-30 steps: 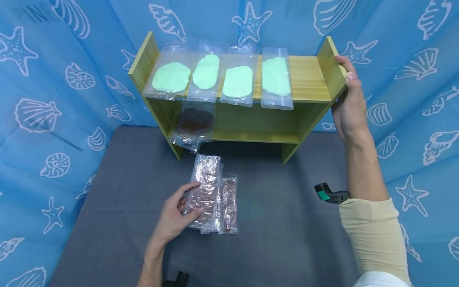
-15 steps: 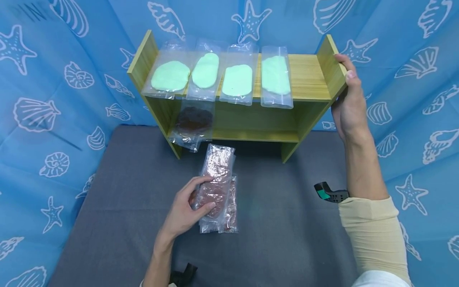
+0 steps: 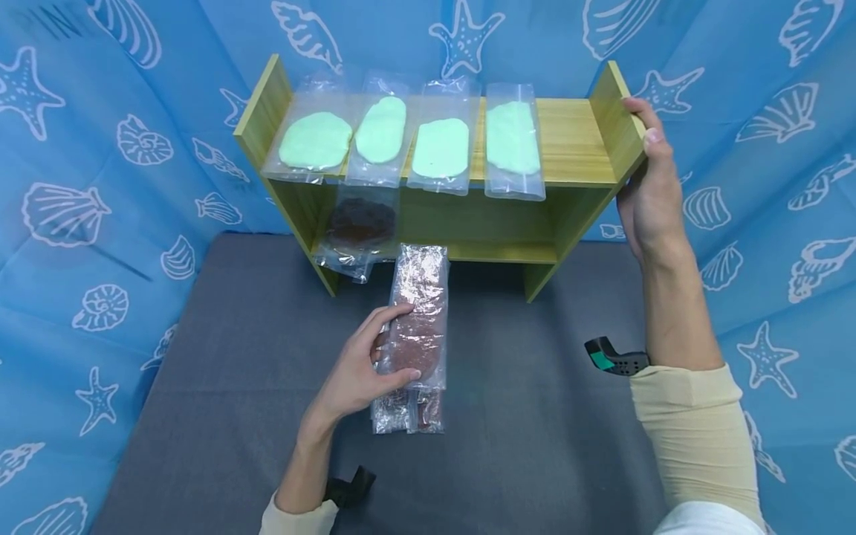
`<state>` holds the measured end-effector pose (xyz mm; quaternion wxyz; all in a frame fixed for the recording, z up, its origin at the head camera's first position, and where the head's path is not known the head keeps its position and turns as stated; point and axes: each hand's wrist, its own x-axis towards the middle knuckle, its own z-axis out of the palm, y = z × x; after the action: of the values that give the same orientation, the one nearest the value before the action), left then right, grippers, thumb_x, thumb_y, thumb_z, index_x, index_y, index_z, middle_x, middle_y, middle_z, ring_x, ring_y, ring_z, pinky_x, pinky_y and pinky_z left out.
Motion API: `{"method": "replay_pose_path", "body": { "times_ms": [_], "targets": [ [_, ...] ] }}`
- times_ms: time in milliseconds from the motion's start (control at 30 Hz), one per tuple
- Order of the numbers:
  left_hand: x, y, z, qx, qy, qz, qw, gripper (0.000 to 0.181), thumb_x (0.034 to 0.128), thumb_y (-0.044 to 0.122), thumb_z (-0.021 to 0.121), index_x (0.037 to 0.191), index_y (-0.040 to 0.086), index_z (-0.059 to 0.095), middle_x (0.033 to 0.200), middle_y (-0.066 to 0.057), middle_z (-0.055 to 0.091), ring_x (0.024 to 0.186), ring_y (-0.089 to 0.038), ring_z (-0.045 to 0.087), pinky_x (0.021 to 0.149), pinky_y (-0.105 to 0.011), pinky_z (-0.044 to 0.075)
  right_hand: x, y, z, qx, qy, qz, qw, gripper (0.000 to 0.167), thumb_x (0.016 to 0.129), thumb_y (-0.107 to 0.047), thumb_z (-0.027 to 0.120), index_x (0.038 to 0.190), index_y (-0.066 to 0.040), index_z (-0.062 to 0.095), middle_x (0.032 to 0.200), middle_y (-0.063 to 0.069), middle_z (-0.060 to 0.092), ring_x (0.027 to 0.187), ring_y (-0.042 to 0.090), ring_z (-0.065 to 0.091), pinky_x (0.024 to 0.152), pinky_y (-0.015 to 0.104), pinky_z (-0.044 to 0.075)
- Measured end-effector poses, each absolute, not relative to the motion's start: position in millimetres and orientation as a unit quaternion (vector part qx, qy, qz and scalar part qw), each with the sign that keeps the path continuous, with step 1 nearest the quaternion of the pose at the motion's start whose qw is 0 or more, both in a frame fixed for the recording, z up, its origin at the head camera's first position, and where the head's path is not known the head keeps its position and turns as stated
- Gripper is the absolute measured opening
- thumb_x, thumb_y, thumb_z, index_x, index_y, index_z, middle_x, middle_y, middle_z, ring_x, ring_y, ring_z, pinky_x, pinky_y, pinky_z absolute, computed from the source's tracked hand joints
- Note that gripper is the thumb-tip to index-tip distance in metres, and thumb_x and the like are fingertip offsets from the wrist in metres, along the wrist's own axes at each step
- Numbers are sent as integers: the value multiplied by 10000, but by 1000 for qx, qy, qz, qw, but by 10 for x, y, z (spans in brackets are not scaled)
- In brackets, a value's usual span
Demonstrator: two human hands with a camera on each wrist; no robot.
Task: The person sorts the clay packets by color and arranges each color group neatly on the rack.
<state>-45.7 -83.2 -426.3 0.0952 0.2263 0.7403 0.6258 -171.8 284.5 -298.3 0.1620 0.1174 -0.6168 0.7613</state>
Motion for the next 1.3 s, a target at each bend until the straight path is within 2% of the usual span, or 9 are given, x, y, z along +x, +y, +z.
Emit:
{"method": "replay_pose_path", "body": {
  "times_ms": [167,400,600,667,767,867,1000,1167,1300],
  "targets": [
    [-518,-750,-4076,243,736,626,84,794,780,-71,798,1467,34,412,1357,-141,439,1051,-297,581,792,-373,576,-1725,2836,-2980,117,-615,764,158,442,1016,-325,368,1409,-188,516,1361,149,353,1129,266,379,900,388,338],
    [-618,-660,-4040,255,728,627,111,873,761,-58,824,1500,62,375,1382,-140,405,1074,-285,569,825,-357,565,-1705,2853,-2988,112,-617,762,163,440,1023,-316,350,1409,-182,514,1360,148,353,1119,263,381,880,367,356],
    [-692,-610,-3989,276,731,617,92,853,765,-77,807,1489,6,364,1388,-185,392,1080,-313,556,814,-353,565,-1699,2855,-2994,118,-618,760,161,445,1026,-324,354,1419,-176,501,1367,149,345,1129,265,376,902,391,335],
    [-730,-599,-3959,282,736,611,76,845,763,-80,805,1482,-14,366,1383,-200,399,1026,-293,558,769,-303,554,-1704,2852,-2992,121,-617,760,162,446,1025,-328,360,1420,-176,500,1364,152,345,1129,269,376,904,394,333],
    [-816,-591,-3965,288,746,599,49,845,758,-69,815,1477,-30,373,1401,-212,410,793,-234,519,606,-219,453,-1713,2849,-2985,123,-618,759,163,446,1022,-327,361,1417,-175,503,1365,150,342,1135,272,373,909,401,326],
    [-951,-587,-4073,282,756,590,30,862,769,-18,831,1501,33,377,1443,-162,411,586,-163,363,497,-221,316,-1718,2847,-2977,121,-620,757,164,446,1022,-323,351,1415,-177,503,1372,143,338,1146,270,369,920,405,314],
    [-1150,-569,-4215,267,766,584,20,882,790,82,849,1528,179,375,1445,-64,421,517,-98,254,452,-219,304,-1720,2848,-2970,117,-622,756,166,446,1022,-322,338,1410,-180,506,1372,143,342,1145,269,373,922,405,311],
    [-1340,-511,-4220,248,779,576,15,875,792,185,862,1522,263,385,1426,-43,434,523,-126,273,455,-248,328,-1721,2846,-2977,119,-620,758,165,446,1020,-319,339,1406,-175,509,1367,147,347,1133,271,378,910,400,324],
    [-1479,-449,-4230,227,806,547,5,891,768,250,883,1515,262,398,1392,-52,473,551,-139,306,498,-267,364,-1722,2839,-2977,119,-618,760,164,444,1020,-322,346,1406,-177,510,1371,147,350,1135,271,382,911,397,331]
  ]
}}
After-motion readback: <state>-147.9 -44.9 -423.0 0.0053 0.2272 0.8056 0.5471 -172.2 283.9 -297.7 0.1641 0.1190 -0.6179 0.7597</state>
